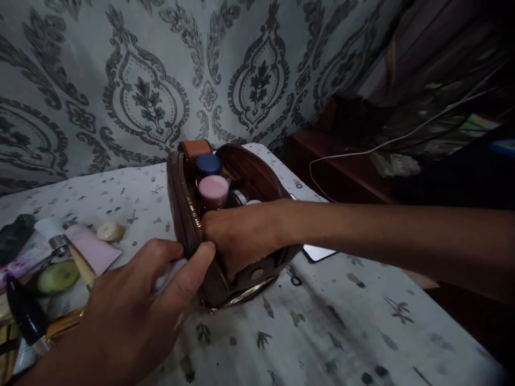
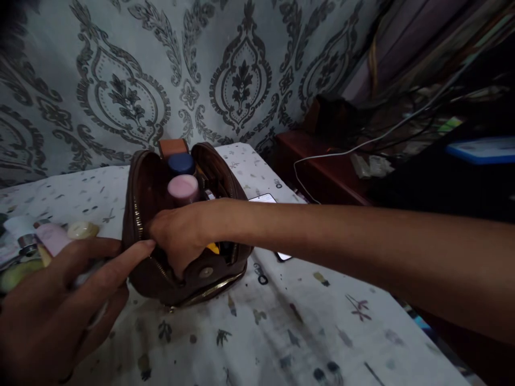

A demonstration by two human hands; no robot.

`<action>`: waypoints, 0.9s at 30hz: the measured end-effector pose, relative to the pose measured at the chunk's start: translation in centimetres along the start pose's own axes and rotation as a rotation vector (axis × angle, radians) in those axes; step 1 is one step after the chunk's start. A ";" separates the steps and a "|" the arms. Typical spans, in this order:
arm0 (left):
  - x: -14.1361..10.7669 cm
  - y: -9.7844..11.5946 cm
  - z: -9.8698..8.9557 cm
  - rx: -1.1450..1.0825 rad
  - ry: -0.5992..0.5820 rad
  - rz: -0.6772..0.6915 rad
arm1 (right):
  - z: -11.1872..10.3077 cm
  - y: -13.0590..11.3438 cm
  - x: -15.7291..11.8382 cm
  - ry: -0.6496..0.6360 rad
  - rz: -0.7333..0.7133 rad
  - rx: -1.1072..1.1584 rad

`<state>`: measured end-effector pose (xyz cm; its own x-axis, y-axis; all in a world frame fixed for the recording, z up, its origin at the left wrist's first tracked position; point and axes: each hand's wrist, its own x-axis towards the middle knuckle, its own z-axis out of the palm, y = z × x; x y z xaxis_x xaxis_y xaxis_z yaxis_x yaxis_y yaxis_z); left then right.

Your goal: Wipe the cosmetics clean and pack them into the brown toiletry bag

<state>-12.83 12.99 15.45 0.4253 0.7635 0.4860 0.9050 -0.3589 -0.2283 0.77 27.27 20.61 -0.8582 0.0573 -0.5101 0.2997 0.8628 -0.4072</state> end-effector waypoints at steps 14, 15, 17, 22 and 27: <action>1.3 0.3 -0.7 0.054 0.019 0.028 | 0.7 1.1 -0.6 0.074 -0.071 0.109; 1.2 0.3 -0.7 0.053 0.017 0.029 | 0.7 1.1 -0.7 0.108 -0.060 0.105; 1.1 0.3 -0.8 0.048 0.008 0.030 | 0.9 1.1 -0.6 0.162 -0.056 0.065; 1.0 0.3 -0.9 0.038 -0.014 0.031 | 1.3 1.1 0.4 0.128 -0.125 -0.148; 0.9 0.3 -0.7 0.010 -0.029 0.024 | 1.1 1.0 0.8 0.110 -0.116 -0.222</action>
<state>-12.19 13.17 16.43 0.4466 0.7703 0.4553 0.8945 -0.3720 -0.2481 0.83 27.58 18.96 -0.9253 -0.0040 -0.3791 0.1087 0.9551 -0.2756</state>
